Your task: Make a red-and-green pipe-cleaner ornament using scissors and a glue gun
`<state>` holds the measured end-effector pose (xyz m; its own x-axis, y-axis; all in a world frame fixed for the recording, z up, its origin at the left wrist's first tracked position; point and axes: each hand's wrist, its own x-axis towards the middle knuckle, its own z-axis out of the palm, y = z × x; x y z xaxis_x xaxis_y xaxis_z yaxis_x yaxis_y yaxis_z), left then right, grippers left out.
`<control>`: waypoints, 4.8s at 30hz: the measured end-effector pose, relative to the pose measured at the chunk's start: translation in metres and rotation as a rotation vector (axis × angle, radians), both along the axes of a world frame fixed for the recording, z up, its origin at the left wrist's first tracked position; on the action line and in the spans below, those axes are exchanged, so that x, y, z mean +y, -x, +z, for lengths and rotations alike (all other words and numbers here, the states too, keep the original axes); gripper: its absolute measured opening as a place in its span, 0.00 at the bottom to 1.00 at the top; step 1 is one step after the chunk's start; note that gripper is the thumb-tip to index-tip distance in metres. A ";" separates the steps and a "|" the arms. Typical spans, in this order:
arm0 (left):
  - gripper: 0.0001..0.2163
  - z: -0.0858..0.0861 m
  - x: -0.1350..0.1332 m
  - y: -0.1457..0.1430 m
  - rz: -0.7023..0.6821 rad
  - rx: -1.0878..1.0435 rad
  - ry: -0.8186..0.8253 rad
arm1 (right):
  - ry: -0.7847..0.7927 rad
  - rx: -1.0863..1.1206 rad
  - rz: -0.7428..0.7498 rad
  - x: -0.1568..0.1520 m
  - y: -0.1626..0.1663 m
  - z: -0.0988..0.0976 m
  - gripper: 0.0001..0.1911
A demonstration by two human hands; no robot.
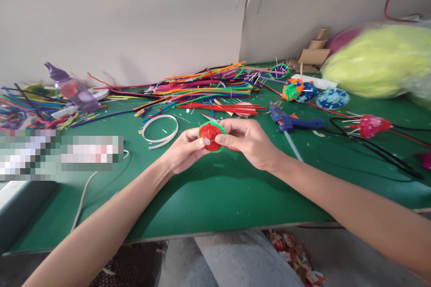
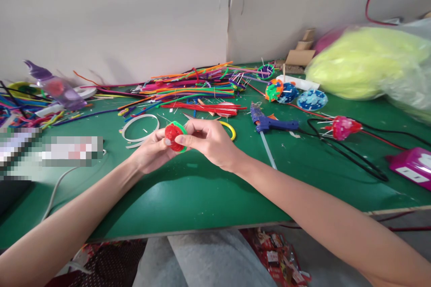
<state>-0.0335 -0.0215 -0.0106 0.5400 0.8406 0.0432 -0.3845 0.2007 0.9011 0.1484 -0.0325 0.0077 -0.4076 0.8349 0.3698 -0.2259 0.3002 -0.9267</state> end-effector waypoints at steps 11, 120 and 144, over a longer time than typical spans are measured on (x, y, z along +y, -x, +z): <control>0.11 0.001 0.000 0.000 0.010 0.011 0.002 | 0.004 -0.003 -0.003 0.000 0.000 0.000 0.19; 0.14 0.002 0.001 0.000 -0.001 0.009 -0.021 | 0.373 -0.086 0.482 0.010 -0.017 0.005 0.15; 0.14 0.005 0.000 0.000 0.020 0.005 -0.025 | 0.253 -0.215 0.411 0.010 -0.020 0.011 0.15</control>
<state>-0.0333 -0.0217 -0.0059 0.5230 0.8501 0.0619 -0.3834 0.1698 0.9078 0.1687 -0.0223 0.0189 -0.7647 0.6425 0.0492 -0.0746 -0.0124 -0.9971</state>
